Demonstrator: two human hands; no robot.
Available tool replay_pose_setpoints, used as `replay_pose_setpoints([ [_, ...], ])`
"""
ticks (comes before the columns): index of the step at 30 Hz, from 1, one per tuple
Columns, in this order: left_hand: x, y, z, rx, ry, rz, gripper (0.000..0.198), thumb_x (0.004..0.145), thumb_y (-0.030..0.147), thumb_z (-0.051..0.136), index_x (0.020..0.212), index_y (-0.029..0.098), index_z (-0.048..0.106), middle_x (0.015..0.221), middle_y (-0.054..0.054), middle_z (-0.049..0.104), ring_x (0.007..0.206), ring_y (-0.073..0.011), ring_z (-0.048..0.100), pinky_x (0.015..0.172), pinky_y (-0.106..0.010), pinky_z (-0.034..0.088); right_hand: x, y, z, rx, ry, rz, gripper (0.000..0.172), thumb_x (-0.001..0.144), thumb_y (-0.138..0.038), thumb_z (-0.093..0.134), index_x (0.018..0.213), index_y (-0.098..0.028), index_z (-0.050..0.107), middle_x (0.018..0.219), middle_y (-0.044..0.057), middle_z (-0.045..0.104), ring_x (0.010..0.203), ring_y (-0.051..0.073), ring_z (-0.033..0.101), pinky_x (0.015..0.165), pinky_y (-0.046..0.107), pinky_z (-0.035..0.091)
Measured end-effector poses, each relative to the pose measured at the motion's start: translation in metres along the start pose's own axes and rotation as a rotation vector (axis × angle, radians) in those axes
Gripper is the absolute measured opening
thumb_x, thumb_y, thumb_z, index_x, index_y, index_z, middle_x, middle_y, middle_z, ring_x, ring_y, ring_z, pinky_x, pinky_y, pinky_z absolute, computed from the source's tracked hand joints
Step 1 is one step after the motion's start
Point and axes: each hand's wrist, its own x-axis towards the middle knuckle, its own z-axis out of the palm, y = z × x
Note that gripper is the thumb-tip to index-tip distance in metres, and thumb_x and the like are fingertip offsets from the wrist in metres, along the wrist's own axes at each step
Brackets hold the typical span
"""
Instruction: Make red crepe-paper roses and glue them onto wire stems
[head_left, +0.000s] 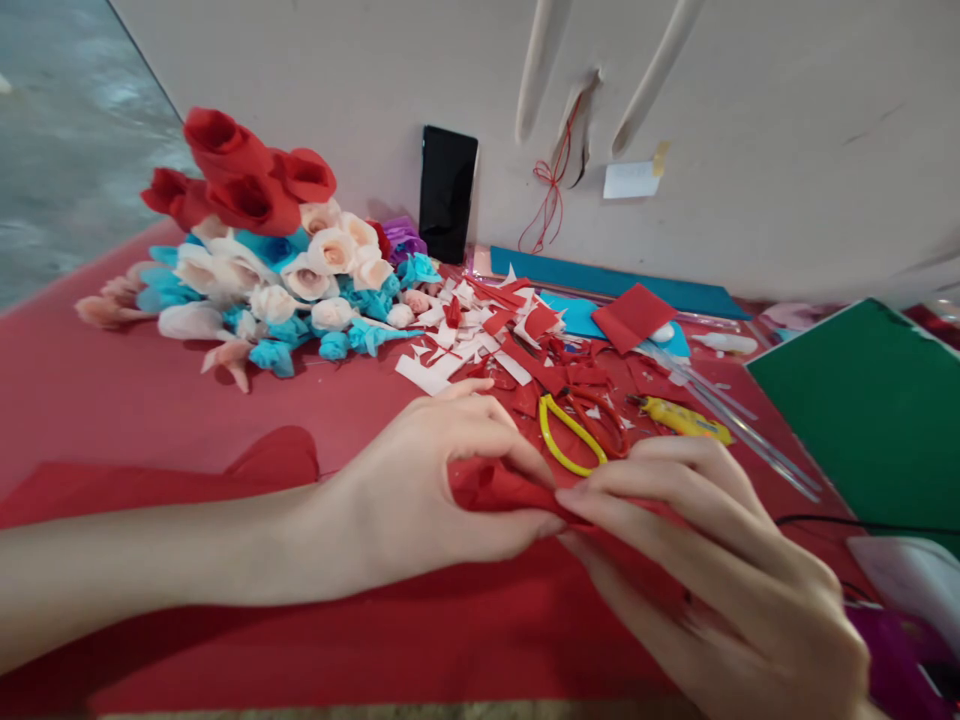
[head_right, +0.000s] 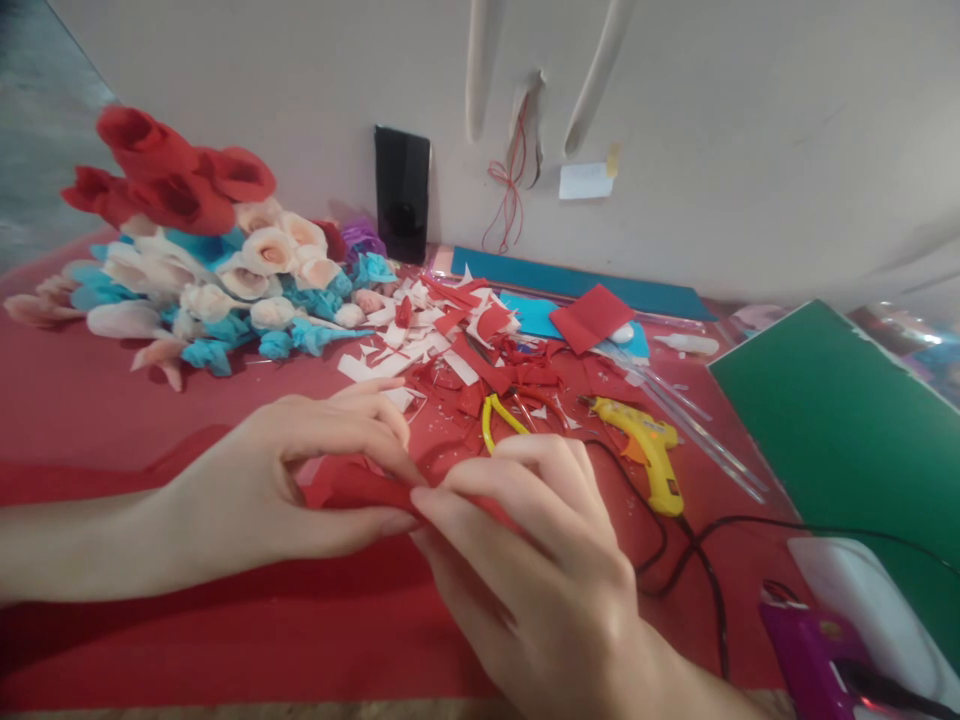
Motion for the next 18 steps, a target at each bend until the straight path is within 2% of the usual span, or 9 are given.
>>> replay_pose_setpoints([
  [6, -0.001, 0.002, 0.001, 0.007, -0.026, -0.009, 0.008, 0.066, 0.014, 0.067, 0.073, 0.018, 0.066, 0.066, 0.003, 0.062, 0.068, -0.0111, 0.054, 0.071, -0.024, 0.042, -0.002, 0.0, -0.002, 0.052, -0.044, 0.02, 0.024, 0.068, -0.002, 0.065, 0.086, -0.017, 0.063, 0.084, 0.0, 0.062, 0.079, 0.014, 0.052, 0.075, 0.028, 0.046],
  [9, -0.001, 0.003, 0.001, 0.02, -0.055, -0.026, 0.007, 0.067, 0.014, 0.066, 0.072, 0.019, 0.066, 0.066, 0.004, 0.062, 0.067, -0.0103, 0.055, 0.083, -0.028, 0.041, -0.002, 0.0, -0.003, 0.067, -0.073, 0.027, 0.02, 0.069, -0.003, 0.065, 0.081, -0.018, 0.062, 0.082, 0.0, 0.062, 0.079, 0.013, 0.051, 0.073, 0.027, 0.046],
  [13, -0.001, 0.003, 0.001, 0.056, -0.105, -0.048, 0.006, 0.068, 0.017, 0.066, 0.072, 0.02, 0.066, 0.066, 0.006, 0.061, 0.066, -0.0088, 0.057, 0.103, -0.035, 0.027, 0.0, 0.002, -0.005, 0.152, -0.156, 0.094, 0.018, 0.069, -0.004, 0.064, 0.077, -0.019, 0.059, 0.079, -0.001, 0.061, 0.078, 0.012, 0.053, 0.074, 0.025, 0.047],
  [15, -0.001, 0.002, 0.0, 0.061, -0.106, -0.048, 0.006, 0.068, 0.018, 0.066, 0.073, 0.021, 0.066, 0.067, 0.006, 0.062, 0.067, -0.0087, 0.056, 0.101, -0.033, 0.03, 0.001, 0.006, -0.006, 0.24, -0.217, 0.167, 0.018, 0.069, -0.007, 0.066, 0.077, -0.019, 0.057, 0.081, -0.001, 0.06, 0.08, 0.012, 0.054, 0.076, 0.024, 0.047],
  [18, -0.001, 0.001, 0.0, 0.039, -0.094, -0.048, 0.009, 0.069, 0.017, 0.066, 0.076, 0.021, 0.067, 0.071, 0.004, 0.064, 0.069, -0.0096, 0.056, 0.084, -0.026, 0.041, 0.002, 0.014, -0.009, 0.346, -0.23, 0.262, 0.019, 0.069, -0.01, 0.067, 0.079, -0.021, 0.054, 0.083, 0.0, 0.058, 0.081, 0.013, 0.056, 0.074, 0.022, 0.048],
])
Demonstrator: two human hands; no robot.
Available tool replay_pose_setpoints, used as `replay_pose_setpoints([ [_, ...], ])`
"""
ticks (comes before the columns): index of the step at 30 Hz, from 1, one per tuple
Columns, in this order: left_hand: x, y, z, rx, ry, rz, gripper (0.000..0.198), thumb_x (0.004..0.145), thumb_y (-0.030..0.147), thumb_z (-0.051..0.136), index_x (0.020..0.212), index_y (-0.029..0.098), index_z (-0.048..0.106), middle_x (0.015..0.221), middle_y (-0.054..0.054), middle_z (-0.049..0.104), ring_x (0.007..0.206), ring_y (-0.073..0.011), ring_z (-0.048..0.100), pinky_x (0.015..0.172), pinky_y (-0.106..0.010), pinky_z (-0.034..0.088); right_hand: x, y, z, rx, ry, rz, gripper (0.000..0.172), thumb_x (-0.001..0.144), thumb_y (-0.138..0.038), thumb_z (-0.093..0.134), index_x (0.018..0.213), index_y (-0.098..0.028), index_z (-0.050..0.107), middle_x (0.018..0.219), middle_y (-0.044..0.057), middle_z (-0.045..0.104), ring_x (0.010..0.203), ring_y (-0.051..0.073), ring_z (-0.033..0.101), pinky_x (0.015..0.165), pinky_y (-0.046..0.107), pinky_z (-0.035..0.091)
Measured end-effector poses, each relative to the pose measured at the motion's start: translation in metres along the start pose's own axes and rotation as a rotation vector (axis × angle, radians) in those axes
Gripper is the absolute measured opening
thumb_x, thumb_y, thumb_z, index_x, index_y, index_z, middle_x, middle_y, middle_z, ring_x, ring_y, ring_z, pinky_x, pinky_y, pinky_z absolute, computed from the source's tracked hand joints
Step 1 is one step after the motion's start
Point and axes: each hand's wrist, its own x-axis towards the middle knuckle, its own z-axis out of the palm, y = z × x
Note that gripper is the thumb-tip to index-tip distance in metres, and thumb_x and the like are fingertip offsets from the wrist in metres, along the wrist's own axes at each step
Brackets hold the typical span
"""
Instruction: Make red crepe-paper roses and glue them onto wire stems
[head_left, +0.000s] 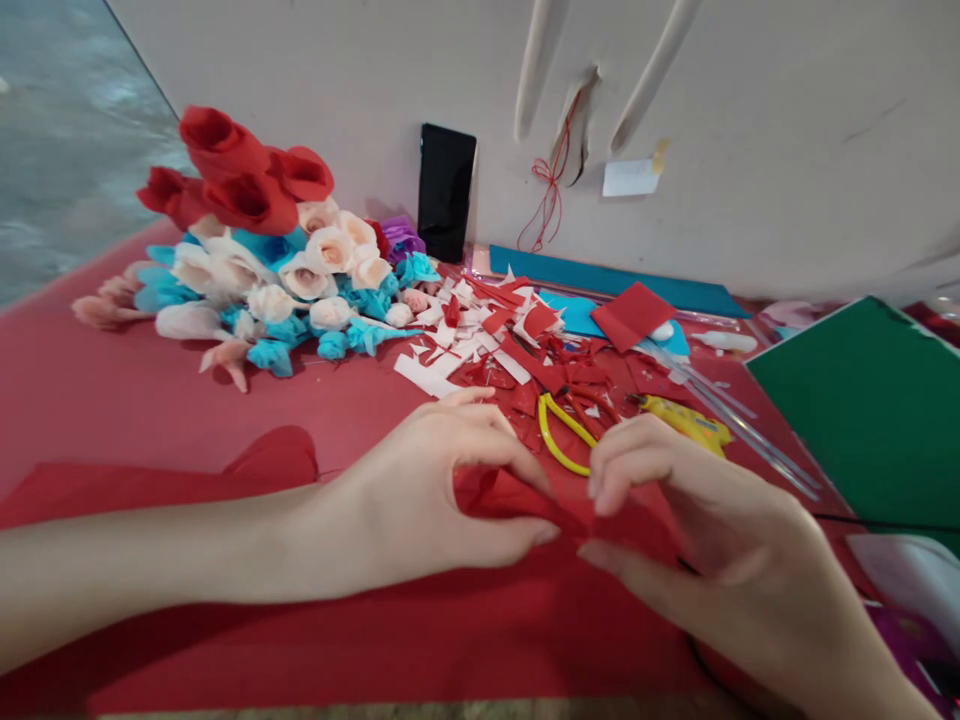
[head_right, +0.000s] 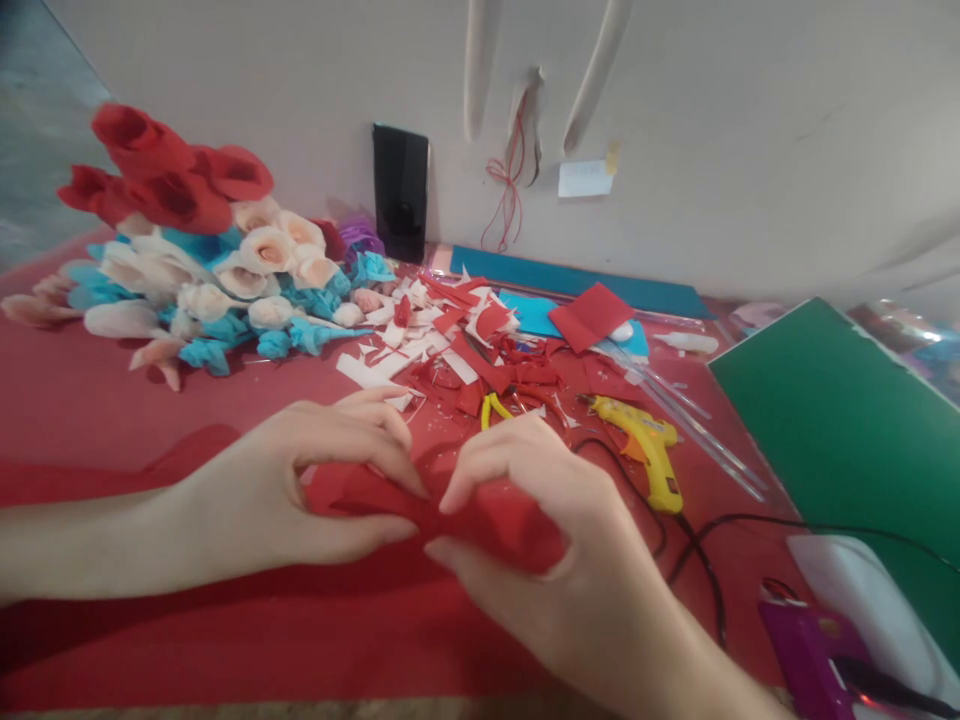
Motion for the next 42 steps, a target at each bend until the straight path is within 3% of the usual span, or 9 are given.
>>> replay_pose_setpoints([
  [3, 0.0, 0.0, 0.0, -0.007, -0.001, -0.007, 0.009, 0.069, 0.018, 0.066, 0.078, 0.021, 0.067, 0.074, 0.003, 0.065, 0.072, -0.0103, 0.056, 0.074, -0.023, 0.043, 0.001, 0.006, -0.003, 0.082, 0.036, 0.051, 0.021, 0.069, -0.012, 0.067, 0.082, -0.022, 0.055, 0.083, -0.001, 0.058, 0.08, 0.012, 0.057, 0.072, 0.02, 0.049],
  [7, 0.001, 0.0, 0.0, 0.004, -0.013, -0.016, 0.009, 0.069, 0.019, 0.066, 0.078, 0.021, 0.067, 0.074, 0.003, 0.066, 0.072, -0.0104, 0.057, 0.079, -0.025, 0.042, 0.001, 0.007, -0.001, 0.184, 0.025, 0.093, 0.027, 0.071, -0.01, 0.066, 0.09, -0.025, 0.056, 0.087, -0.004, 0.061, 0.084, 0.011, 0.059, 0.076, 0.019, 0.05],
  [14, 0.0, 0.0, 0.001, 0.005, -0.008, -0.012, 0.007, 0.068, 0.017, 0.066, 0.075, 0.02, 0.066, 0.071, 0.005, 0.063, 0.068, -0.009, 0.056, 0.087, -0.028, 0.039, -0.002, 0.001, 0.005, 0.188, 0.033, 0.088, 0.024, 0.072, -0.005, 0.062, 0.086, -0.023, 0.056, 0.08, -0.001, 0.063, 0.075, 0.013, 0.061, 0.066, 0.025, 0.051],
  [17, -0.001, -0.001, 0.002, -0.01, -0.021, -0.018, 0.007, 0.068, 0.018, 0.067, 0.075, 0.02, 0.066, 0.069, 0.005, 0.063, 0.066, -0.0089, 0.056, 0.087, -0.029, 0.041, -0.003, 0.001, 0.009, 0.159, 0.047, 0.069, 0.021, 0.073, -0.005, 0.061, 0.084, -0.022, 0.056, 0.079, 0.0, 0.062, 0.074, 0.014, 0.06, 0.064, 0.026, 0.051],
  [22, 0.001, -0.002, 0.002, -0.071, -0.032, -0.047, 0.006, 0.069, 0.019, 0.067, 0.075, 0.019, 0.067, 0.07, 0.003, 0.065, 0.066, -0.0095, 0.057, 0.069, -0.021, 0.045, -0.006, 0.002, 0.013, 0.109, 0.117, -0.005, 0.022, 0.073, -0.002, 0.061, 0.084, -0.02, 0.057, 0.077, 0.001, 0.059, 0.075, 0.014, 0.058, 0.064, 0.027, 0.05],
  [27, 0.002, -0.003, 0.003, -0.097, -0.025, -0.048, 0.006, 0.069, 0.017, 0.067, 0.074, 0.017, 0.068, 0.07, 0.004, 0.065, 0.067, -0.0082, 0.057, 0.068, -0.018, 0.046, -0.01, -0.004, 0.017, 0.013, 0.149, -0.09, 0.025, 0.073, 0.003, 0.056, 0.088, -0.017, 0.057, 0.078, 0.002, 0.059, 0.073, 0.012, 0.055, 0.062, 0.024, 0.049],
  [34, 0.002, -0.003, 0.004, -0.111, -0.019, -0.039, 0.006, 0.069, 0.016, 0.066, 0.075, 0.018, 0.068, 0.071, 0.004, 0.065, 0.066, -0.0079, 0.057, 0.067, -0.018, 0.046, -0.014, -0.008, 0.017, -0.135, 0.301, -0.001, 0.02, 0.078, -0.004, 0.055, 0.09, -0.02, 0.055, 0.083, -0.002, 0.061, 0.074, 0.008, 0.057, 0.07, 0.017, 0.048],
  [37, 0.003, -0.003, 0.003, -0.118, -0.027, -0.069, 0.006, 0.07, 0.018, 0.066, 0.075, 0.017, 0.068, 0.072, 0.004, 0.065, 0.067, -0.0081, 0.058, 0.068, -0.018, 0.047, -0.01, -0.006, 0.007, -0.3, 0.369, 0.031, 0.015, 0.079, -0.009, 0.056, 0.087, -0.022, 0.057, 0.082, -0.004, 0.063, 0.069, 0.006, 0.058, 0.064, 0.012, 0.047],
  [42, 0.004, -0.004, 0.002, -0.134, -0.049, -0.054, 0.006, 0.072, 0.02, 0.066, 0.077, 0.019, 0.067, 0.074, 0.005, 0.065, 0.068, -0.0068, 0.058, 0.07, -0.016, 0.047, -0.002, -0.004, 0.001, -0.312, 0.253, -0.006, 0.016, 0.079, -0.008, 0.056, 0.084, -0.022, 0.06, 0.079, -0.006, 0.065, 0.07, 0.005, 0.06, 0.062, 0.009, 0.047],
])
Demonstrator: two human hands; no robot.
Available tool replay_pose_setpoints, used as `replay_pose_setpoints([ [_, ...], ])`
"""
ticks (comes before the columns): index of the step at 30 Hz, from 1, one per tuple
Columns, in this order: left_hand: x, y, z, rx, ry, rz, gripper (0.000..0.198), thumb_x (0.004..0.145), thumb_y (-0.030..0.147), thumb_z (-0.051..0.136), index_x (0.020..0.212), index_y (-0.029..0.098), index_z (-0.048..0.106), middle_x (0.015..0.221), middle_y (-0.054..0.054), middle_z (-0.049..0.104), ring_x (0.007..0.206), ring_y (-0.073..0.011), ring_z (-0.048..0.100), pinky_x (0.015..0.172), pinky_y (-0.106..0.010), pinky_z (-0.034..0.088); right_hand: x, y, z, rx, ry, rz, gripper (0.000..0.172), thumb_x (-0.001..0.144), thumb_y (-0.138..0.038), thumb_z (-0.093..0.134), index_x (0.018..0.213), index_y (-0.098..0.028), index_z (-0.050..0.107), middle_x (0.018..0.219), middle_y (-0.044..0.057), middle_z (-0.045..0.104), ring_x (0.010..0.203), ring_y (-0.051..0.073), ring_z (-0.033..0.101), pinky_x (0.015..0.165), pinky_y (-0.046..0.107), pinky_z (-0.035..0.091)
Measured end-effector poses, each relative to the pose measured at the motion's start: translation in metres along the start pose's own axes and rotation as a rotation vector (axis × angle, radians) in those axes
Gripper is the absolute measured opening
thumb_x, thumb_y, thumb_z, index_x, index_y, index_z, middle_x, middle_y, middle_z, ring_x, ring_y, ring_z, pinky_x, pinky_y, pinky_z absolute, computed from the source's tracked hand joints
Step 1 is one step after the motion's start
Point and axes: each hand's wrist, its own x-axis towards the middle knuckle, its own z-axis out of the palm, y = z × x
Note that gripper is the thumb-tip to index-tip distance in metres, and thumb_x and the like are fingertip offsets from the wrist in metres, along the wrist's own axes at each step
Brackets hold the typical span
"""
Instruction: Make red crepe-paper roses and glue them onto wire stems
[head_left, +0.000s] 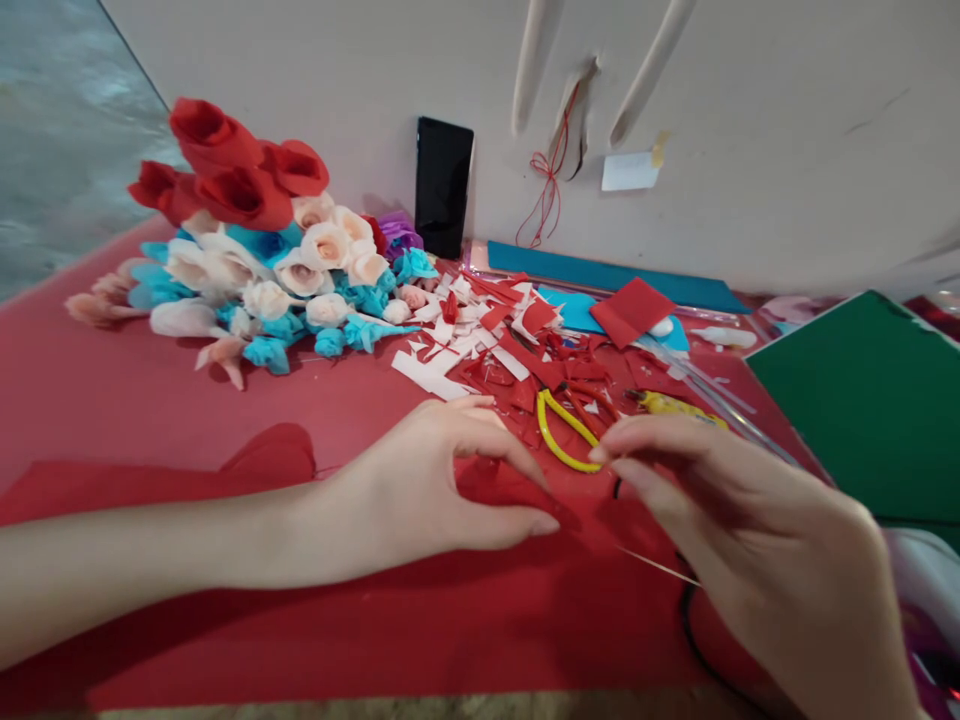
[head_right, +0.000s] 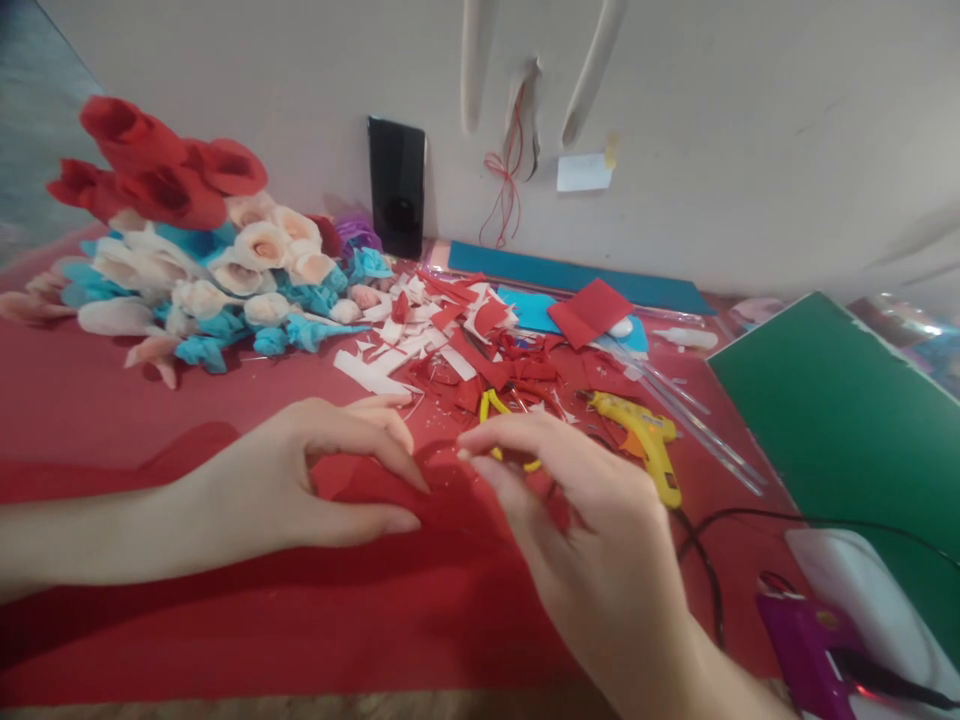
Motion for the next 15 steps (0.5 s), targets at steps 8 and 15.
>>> replay_pose_setpoints([
  [8, -0.0015, -0.0003, 0.0007, -0.001, 0.019, 0.009, 0.006, 0.068, 0.017, 0.068, 0.074, 0.019, 0.067, 0.07, 0.006, 0.065, 0.066, -0.0054, 0.057, 0.065, -0.011, 0.045, -0.0101, -0.0062, 0.0037, -0.046, -0.042, -0.226, 0.016, 0.074, -0.004, 0.06, 0.085, -0.016, 0.063, 0.087, -0.001, 0.061, 0.079, 0.008, 0.056, 0.082, 0.019, 0.045],
  [15, -0.0009, -0.0005, 0.0005, -0.007, 0.033, 0.019, 0.006, 0.067, 0.017, 0.069, 0.073, 0.017, 0.068, 0.069, 0.005, 0.064, 0.065, -0.0073, 0.057, 0.064, -0.014, 0.045, -0.0102, -0.0042, 0.0058, -0.09, -0.12, -0.279, 0.011, 0.078, -0.007, 0.057, 0.083, -0.016, 0.06, 0.079, -0.002, 0.061, 0.077, 0.009, 0.053, 0.076, 0.024, 0.044],
])
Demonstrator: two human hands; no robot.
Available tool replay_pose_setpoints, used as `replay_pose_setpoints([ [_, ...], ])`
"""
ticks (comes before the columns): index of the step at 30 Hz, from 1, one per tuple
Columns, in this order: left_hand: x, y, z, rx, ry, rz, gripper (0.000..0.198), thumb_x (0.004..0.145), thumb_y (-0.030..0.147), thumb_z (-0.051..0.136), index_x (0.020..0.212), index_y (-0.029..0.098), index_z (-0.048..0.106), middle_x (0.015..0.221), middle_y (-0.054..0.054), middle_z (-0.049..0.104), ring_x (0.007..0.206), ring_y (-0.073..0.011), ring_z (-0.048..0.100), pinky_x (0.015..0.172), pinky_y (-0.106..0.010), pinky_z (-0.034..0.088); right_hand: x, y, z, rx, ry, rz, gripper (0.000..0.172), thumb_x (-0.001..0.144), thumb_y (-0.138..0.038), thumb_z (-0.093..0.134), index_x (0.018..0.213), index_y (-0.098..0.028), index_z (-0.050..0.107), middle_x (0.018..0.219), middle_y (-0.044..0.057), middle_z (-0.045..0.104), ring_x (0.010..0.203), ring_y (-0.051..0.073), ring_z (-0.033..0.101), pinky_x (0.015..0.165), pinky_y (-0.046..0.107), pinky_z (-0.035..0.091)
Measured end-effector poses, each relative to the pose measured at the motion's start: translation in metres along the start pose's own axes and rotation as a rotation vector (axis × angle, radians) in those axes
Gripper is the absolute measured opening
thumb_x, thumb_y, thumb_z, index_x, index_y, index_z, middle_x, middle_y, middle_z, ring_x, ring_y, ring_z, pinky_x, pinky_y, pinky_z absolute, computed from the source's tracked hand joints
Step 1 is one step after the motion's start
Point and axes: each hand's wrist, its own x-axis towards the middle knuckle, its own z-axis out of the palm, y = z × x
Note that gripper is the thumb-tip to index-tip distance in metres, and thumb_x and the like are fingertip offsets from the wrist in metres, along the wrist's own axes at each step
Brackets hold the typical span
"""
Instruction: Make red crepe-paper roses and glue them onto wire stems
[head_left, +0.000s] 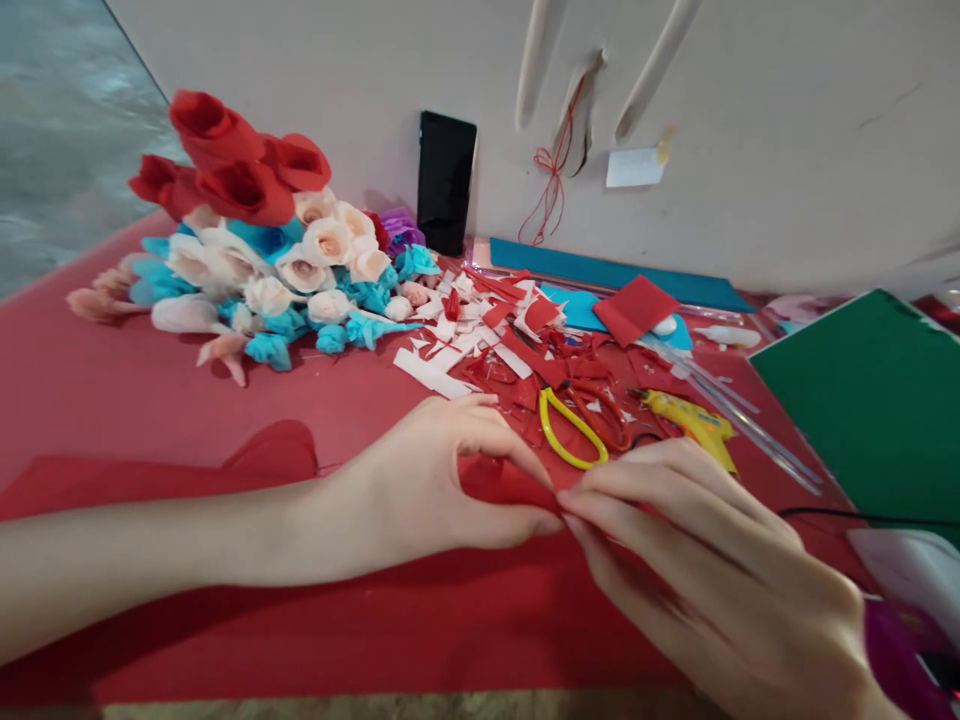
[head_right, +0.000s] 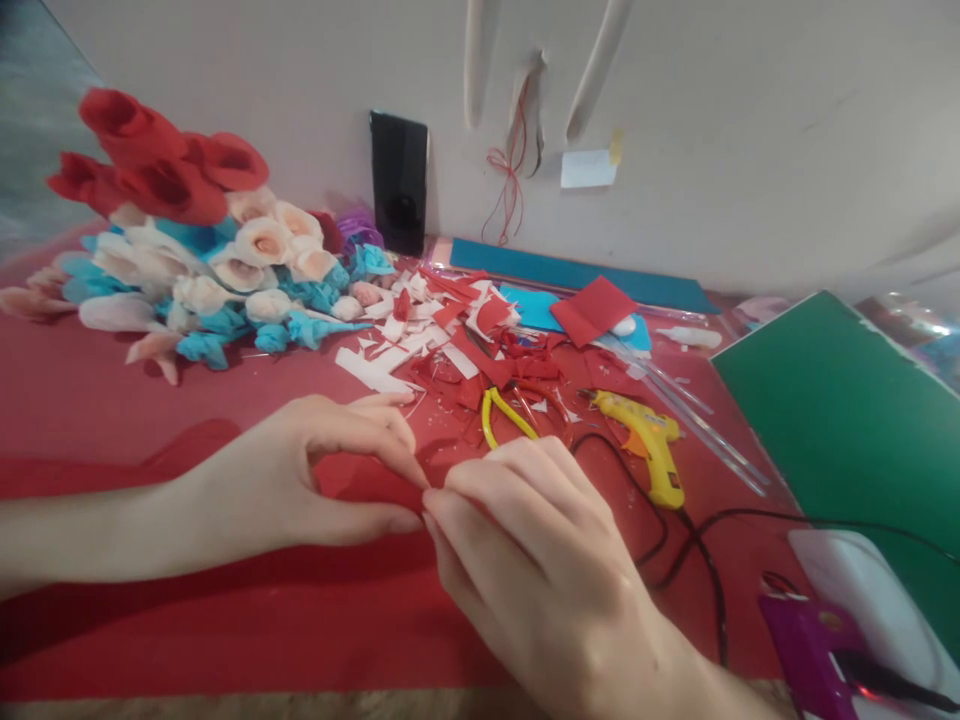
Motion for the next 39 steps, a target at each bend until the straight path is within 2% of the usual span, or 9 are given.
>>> replay_pose_setpoints([
  [7, 0.001, -0.003, 0.001, -0.017, -0.025, -0.067, 0.006, 0.068, 0.021, 0.068, 0.072, 0.018, 0.069, 0.069, 0.004, 0.065, 0.065, -0.0092, 0.058, 0.066, -0.017, 0.047, -0.014, 0.005, -0.001, -0.146, -0.159, -0.094, 0.022, 0.084, -0.009, 0.048, 0.104, -0.015, 0.057, 0.098, 0.0, 0.059, 0.085, 0.015, 0.05, 0.078, 0.032, 0.041],
  [12, 0.002, 0.0, 0.001, -0.059, -0.032, -0.108, 0.004, 0.068, 0.019, 0.068, 0.07, 0.017, 0.069, 0.069, 0.003, 0.067, 0.064, -0.0093, 0.059, 0.063, -0.016, 0.047, -0.016, 0.001, 0.0, -0.198, -0.01, -0.186, 0.019, 0.084, -0.009, 0.047, 0.095, -0.013, 0.061, 0.093, 0.006, 0.064, 0.078, 0.018, 0.054, 0.067, 0.035, 0.044],
  [15, 0.001, 0.0, 0.002, -0.059, -0.047, -0.107, 0.006, 0.07, 0.023, 0.067, 0.072, 0.017, 0.07, 0.069, 0.003, 0.067, 0.066, -0.0096, 0.059, 0.069, -0.018, 0.047, -0.01, -0.001, -0.001, -0.2, 0.049, -0.114, 0.011, 0.082, -0.012, 0.051, 0.087, -0.014, 0.061, 0.084, 0.007, 0.064, 0.073, 0.018, 0.057, 0.061, 0.033, 0.045],
  [19, 0.001, 0.0, 0.002, -0.044, -0.056, -0.123, 0.008, 0.07, 0.023, 0.068, 0.075, 0.018, 0.069, 0.073, 0.003, 0.068, 0.069, -0.0099, 0.059, 0.068, -0.018, 0.046, 0.003, 0.006, -0.006, -0.184, 0.175, 0.003, 0.013, 0.075, -0.005, 0.058, 0.081, -0.016, 0.058, 0.076, 0.003, 0.062, 0.072, 0.014, 0.056, 0.069, 0.028, 0.045],
  [22, 0.001, -0.001, 0.001, -0.027, -0.031, -0.117, 0.01, 0.069, 0.023, 0.068, 0.077, 0.018, 0.068, 0.074, 0.003, 0.066, 0.07, -0.0093, 0.058, 0.07, -0.017, 0.045, 0.009, 0.019, -0.007, -0.124, 0.239, 0.226, 0.013, 0.076, -0.007, 0.056, 0.08, -0.02, 0.056, 0.075, -0.001, 0.061, 0.068, 0.01, 0.056, 0.065, 0.023, 0.044],
  [26, 0.001, -0.002, 0.001, -0.012, -0.039, -0.08, 0.01, 0.071, 0.02, 0.066, 0.081, 0.02, 0.067, 0.073, 0.004, 0.064, 0.069, -0.0086, 0.057, 0.073, -0.018, 0.045, 0.012, 0.039, -0.005, 0.272, 0.131, 0.565, 0.008, 0.084, -0.019, 0.049, 0.077, -0.022, 0.053, 0.066, -0.003, 0.059, 0.061, 0.009, 0.054, 0.051, 0.02, 0.041],
  [29, 0.0, -0.002, 0.002, -0.009, -0.043, -0.106, 0.009, 0.07, 0.016, 0.066, 0.079, 0.019, 0.067, 0.072, 0.003, 0.064, 0.07, -0.0094, 0.057, 0.079, -0.021, 0.046, 0.011, 0.05, -0.003, 0.555, 0.027, 0.698, 0.012, 0.087, -0.031, 0.047, 0.08, -0.022, 0.051, 0.065, -0.004, 0.057, 0.06, 0.009, 0.05, 0.049, 0.019, 0.038],
  [35, 0.004, -0.007, -0.003, 0.131, 0.04, -0.034, 0.009, 0.071, 0.021, 0.066, 0.079, 0.02, 0.066, 0.078, 0.003, 0.066, 0.076, -0.0116, 0.058, 0.078, -0.022, 0.043, 0.011, 0.062, -0.001, 0.667, -0.045, 0.675, 0.02, 0.09, -0.034, 0.044, 0.075, -0.02, 0.05, 0.067, -0.004, 0.053, 0.064, 0.008, 0.048, 0.061, 0.02, 0.04],
  [39, 0.009, -0.011, -0.01, 0.119, 0.074, -0.079, 0.012, 0.072, 0.028, 0.065, 0.082, 0.023, 0.065, 0.084, 0.003, 0.066, 0.082, -0.0131, 0.059, 0.078, -0.022, 0.043, 0.015, 0.059, -0.002, 0.63, -0.263, 0.601, 0.02, 0.088, -0.034, 0.046, 0.083, -0.021, 0.058, 0.074, -0.002, 0.06, 0.069, 0.009, 0.055, 0.062, 0.019, 0.042],
])
